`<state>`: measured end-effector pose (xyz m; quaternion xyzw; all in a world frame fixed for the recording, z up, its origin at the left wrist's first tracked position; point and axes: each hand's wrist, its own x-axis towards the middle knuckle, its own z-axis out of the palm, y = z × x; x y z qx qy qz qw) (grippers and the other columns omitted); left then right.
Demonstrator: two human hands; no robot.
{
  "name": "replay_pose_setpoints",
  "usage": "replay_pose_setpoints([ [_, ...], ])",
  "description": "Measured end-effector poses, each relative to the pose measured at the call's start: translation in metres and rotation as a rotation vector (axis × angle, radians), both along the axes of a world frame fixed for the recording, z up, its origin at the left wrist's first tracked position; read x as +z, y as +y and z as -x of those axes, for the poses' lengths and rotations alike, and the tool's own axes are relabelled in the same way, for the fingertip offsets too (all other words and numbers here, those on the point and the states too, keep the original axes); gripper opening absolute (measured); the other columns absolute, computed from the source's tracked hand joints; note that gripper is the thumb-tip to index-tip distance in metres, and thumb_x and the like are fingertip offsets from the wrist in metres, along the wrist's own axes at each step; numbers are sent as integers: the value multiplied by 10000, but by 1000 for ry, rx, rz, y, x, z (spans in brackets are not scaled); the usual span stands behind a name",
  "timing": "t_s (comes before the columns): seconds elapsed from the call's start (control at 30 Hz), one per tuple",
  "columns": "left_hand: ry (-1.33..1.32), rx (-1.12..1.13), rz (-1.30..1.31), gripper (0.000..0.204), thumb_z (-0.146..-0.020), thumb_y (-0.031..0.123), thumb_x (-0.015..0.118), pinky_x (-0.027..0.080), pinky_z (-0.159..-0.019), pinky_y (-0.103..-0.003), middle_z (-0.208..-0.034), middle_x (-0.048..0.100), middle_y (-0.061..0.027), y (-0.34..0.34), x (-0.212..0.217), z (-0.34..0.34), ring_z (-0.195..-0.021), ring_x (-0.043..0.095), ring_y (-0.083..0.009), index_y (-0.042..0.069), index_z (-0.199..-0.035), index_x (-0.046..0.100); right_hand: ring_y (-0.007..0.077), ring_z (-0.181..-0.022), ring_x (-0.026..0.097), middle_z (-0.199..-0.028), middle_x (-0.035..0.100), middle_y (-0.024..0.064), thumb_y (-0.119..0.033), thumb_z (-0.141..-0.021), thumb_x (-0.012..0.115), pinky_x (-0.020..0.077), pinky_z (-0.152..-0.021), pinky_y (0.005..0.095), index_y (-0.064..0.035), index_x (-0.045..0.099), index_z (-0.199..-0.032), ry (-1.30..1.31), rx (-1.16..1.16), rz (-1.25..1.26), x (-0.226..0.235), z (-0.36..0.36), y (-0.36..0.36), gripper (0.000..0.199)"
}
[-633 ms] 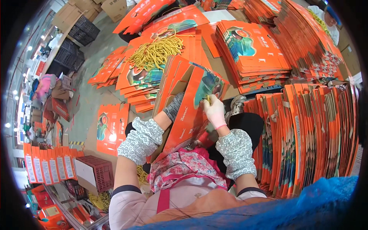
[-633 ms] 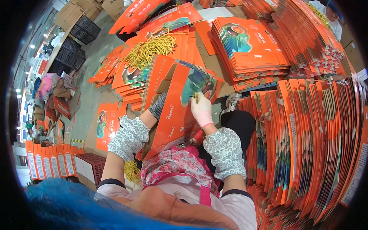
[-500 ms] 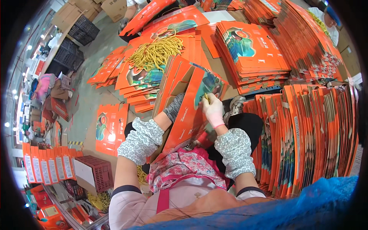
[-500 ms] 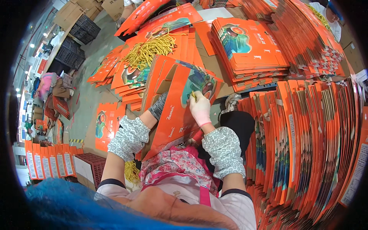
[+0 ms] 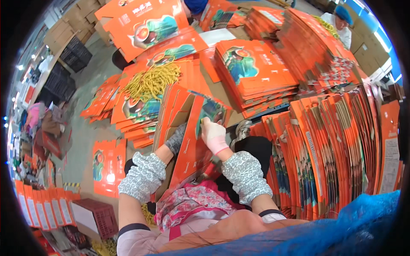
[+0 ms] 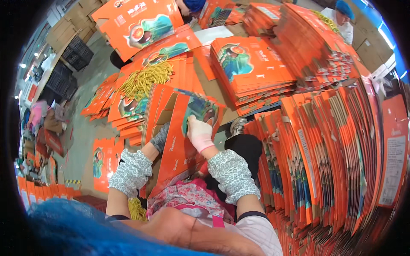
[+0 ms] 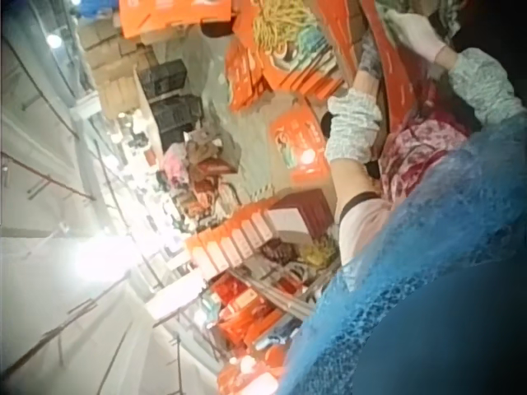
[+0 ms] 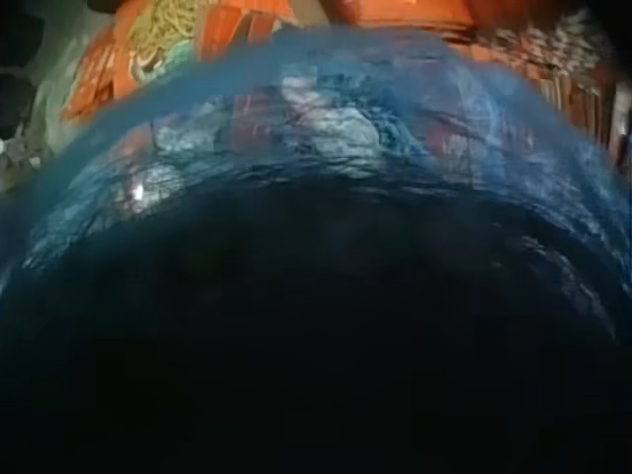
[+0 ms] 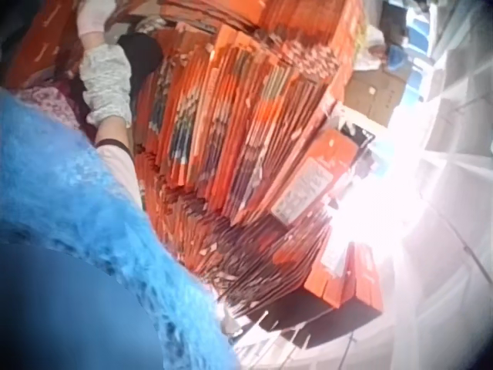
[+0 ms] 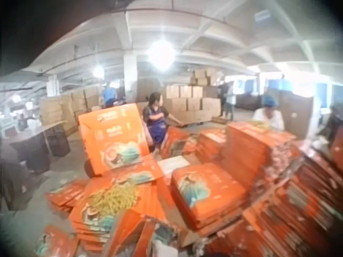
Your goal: The person is assembling paper gift bags by attaching yellow rope handles.
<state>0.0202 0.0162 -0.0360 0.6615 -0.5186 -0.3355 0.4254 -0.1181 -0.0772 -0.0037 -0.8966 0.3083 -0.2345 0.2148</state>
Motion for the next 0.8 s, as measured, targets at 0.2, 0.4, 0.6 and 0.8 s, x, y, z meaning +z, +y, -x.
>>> replay_pose_setpoints([
  [0.2,827,218,-68,139,-860,127,536,499,-638,-339,-837,653,-80,-10,-9,3,-724,622,-217,77,-957,624,394,-602,600,-615,589,203,-240,-859,556,473,-563,498,-71,520,-857,-16,-54,-96,-11,16,-2,173],
  [0.4,30,53,113,157,-829,167,562,500,-634,-370,-838,650,-117,-17,9,6,-729,625,-269,73,-935,629,401,-620,598,-639,592,202,-215,-860,551,472,-567,501,-78,519,-865,-17,46,-86,-10,18,-10,141],
  [0.6,-611,-58,221,201,-782,219,593,500,-641,-412,-845,640,-168,-19,19,7,-749,619,-339,64,-903,635,372,-715,622,-747,630,208,-204,-852,559,478,-630,450,-36,554,-908,-192,-26,-263,-13,18,-7,177],
  [0.8,-637,-53,144,231,-770,230,613,502,-666,-411,-850,637,-176,-14,20,10,-778,619,-346,49,-913,631,208,-665,640,-696,624,132,-152,-849,579,479,-614,330,-1,575,-918,-329,42,-823,3,29,-10,166],
])
